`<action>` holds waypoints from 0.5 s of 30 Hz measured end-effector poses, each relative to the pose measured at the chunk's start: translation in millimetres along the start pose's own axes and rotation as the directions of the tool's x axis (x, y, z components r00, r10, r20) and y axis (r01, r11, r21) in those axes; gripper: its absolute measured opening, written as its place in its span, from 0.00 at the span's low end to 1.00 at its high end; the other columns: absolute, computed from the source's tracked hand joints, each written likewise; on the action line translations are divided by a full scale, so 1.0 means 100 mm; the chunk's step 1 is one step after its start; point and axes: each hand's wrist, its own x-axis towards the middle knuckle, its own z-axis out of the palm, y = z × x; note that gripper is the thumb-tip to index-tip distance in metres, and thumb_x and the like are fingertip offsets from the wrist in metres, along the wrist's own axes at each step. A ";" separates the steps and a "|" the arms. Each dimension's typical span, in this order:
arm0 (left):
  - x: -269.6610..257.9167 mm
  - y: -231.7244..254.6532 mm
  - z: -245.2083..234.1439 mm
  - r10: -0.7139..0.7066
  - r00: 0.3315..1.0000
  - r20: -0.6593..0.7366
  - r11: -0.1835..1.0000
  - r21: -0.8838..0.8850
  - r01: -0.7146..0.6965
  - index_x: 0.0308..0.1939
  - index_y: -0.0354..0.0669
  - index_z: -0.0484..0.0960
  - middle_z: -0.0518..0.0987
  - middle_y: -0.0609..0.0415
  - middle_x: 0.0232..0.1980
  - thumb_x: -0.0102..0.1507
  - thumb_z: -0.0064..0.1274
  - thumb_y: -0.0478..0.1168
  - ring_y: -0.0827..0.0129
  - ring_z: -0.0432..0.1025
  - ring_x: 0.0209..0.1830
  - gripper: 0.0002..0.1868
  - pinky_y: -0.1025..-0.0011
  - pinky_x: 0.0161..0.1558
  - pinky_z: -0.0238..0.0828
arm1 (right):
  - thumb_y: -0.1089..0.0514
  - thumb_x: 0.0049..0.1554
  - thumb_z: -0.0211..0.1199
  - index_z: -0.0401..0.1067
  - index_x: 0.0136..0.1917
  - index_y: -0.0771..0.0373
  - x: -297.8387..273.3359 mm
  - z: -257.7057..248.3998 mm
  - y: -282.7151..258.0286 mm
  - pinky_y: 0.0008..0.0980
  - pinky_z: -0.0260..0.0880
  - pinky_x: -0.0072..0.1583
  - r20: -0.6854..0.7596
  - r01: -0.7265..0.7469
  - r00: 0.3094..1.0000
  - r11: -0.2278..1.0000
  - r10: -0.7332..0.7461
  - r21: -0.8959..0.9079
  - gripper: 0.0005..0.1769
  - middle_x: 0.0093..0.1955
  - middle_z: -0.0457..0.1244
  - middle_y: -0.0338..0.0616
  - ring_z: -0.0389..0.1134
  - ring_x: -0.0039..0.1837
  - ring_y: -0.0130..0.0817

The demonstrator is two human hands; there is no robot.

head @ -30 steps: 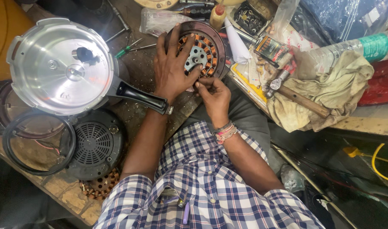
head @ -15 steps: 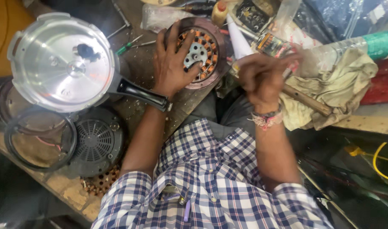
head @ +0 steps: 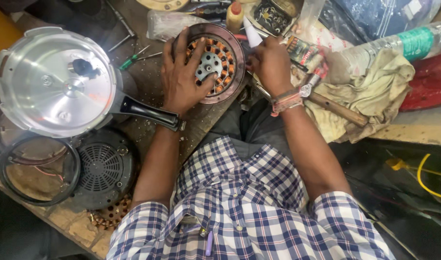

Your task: The person works on a circular electrical component with copper windings, using a small metal tool to adjust or clean the slots. The person holds the component with both hands and repeatedly manipulates the tool within the winding slots.

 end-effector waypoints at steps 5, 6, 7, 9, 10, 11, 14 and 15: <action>0.01 0.02 -0.01 0.022 0.999 -0.024 1.000 0.002 -0.022 0.77 0.57 0.70 0.49 0.50 0.84 0.57 0.67 0.56 0.38 0.46 0.80 0.44 0.37 0.70 0.59 | 0.59 0.53 0.64 0.82 0.42 0.57 0.09 0.17 -0.09 0.50 0.59 0.56 0.107 0.126 0.989 0.951 -0.099 -0.284 0.07 0.48 0.65 0.49 0.62 0.57 0.51; 0.02 0.02 -0.02 0.021 0.999 -0.031 1.000 0.004 -0.021 0.77 0.57 0.70 0.49 0.50 0.84 0.57 0.67 0.56 0.38 0.46 0.80 0.45 0.37 0.70 0.59 | 0.59 0.53 0.63 0.82 0.43 0.56 0.12 0.19 -0.10 0.50 0.58 0.56 0.104 0.143 0.988 0.946 -0.117 -0.292 0.08 0.49 0.65 0.50 0.61 0.58 0.52; 0.02 0.02 -0.03 0.021 0.999 -0.038 1.000 0.005 -0.021 0.77 0.57 0.70 0.49 0.50 0.84 0.57 0.67 0.56 0.38 0.46 0.80 0.45 0.37 0.70 0.59 | 0.58 0.53 0.61 0.82 0.43 0.56 0.15 0.20 -0.10 0.50 0.56 0.56 0.102 0.160 0.986 0.941 -0.135 -0.300 0.09 0.50 0.65 0.50 0.60 0.59 0.52; -0.01 0.03 -0.04 0.018 0.999 -0.037 1.000 0.002 -0.018 0.77 0.57 0.70 0.50 0.50 0.84 0.58 0.67 0.56 0.39 0.46 0.80 0.44 0.37 0.69 0.59 | 0.58 0.55 0.61 0.81 0.42 0.57 0.18 0.22 -0.07 0.50 0.56 0.56 0.141 0.202 0.976 0.923 -0.163 -0.327 0.08 0.49 0.65 0.50 0.61 0.59 0.52; 0.00 0.04 -0.04 0.021 0.999 -0.039 1.000 -0.002 -0.021 0.77 0.57 0.70 0.50 0.50 0.84 0.58 0.67 0.56 0.39 0.47 0.80 0.44 0.37 0.69 0.59 | 0.58 0.55 0.61 0.81 0.41 0.58 0.20 0.21 -0.05 0.49 0.56 0.56 0.157 0.221 0.972 0.912 -0.176 -0.345 0.08 0.49 0.65 0.50 0.61 0.59 0.52; 0.00 0.05 -0.05 0.009 1.000 -0.030 1.000 -0.003 -0.009 0.77 0.57 0.71 0.50 0.50 0.84 0.57 0.67 0.56 0.39 0.47 0.80 0.44 0.37 0.68 0.59 | 0.58 0.56 0.61 0.81 0.41 0.59 0.20 0.20 -0.03 0.49 0.56 0.56 0.166 0.232 0.969 0.906 -0.183 -0.353 0.08 0.50 0.65 0.51 0.61 0.60 0.52; 0.02 0.06 -0.04 -0.012 1.000 -0.021 1.000 0.002 0.012 0.75 0.58 0.71 0.51 0.50 0.83 0.56 0.67 0.56 0.39 0.47 0.79 0.44 0.37 0.66 0.60 | 0.59 0.57 0.60 0.80 0.42 0.61 0.19 0.20 0.00 0.48 0.56 0.57 0.181 0.265 0.961 0.888 -0.210 -0.375 0.09 0.51 0.66 0.51 0.62 0.60 0.52; 0.02 0.06 -0.04 -0.009 1.000 -0.024 1.000 0.010 0.010 0.75 0.58 0.71 0.51 0.50 0.83 0.56 0.67 0.56 0.38 0.47 0.79 0.44 0.37 0.66 0.61 | 0.59 0.57 0.60 0.80 0.42 0.62 0.17 0.20 0.01 0.48 0.56 0.58 0.178 0.271 0.960 0.885 -0.218 -0.378 0.09 0.51 0.66 0.51 0.62 0.61 0.52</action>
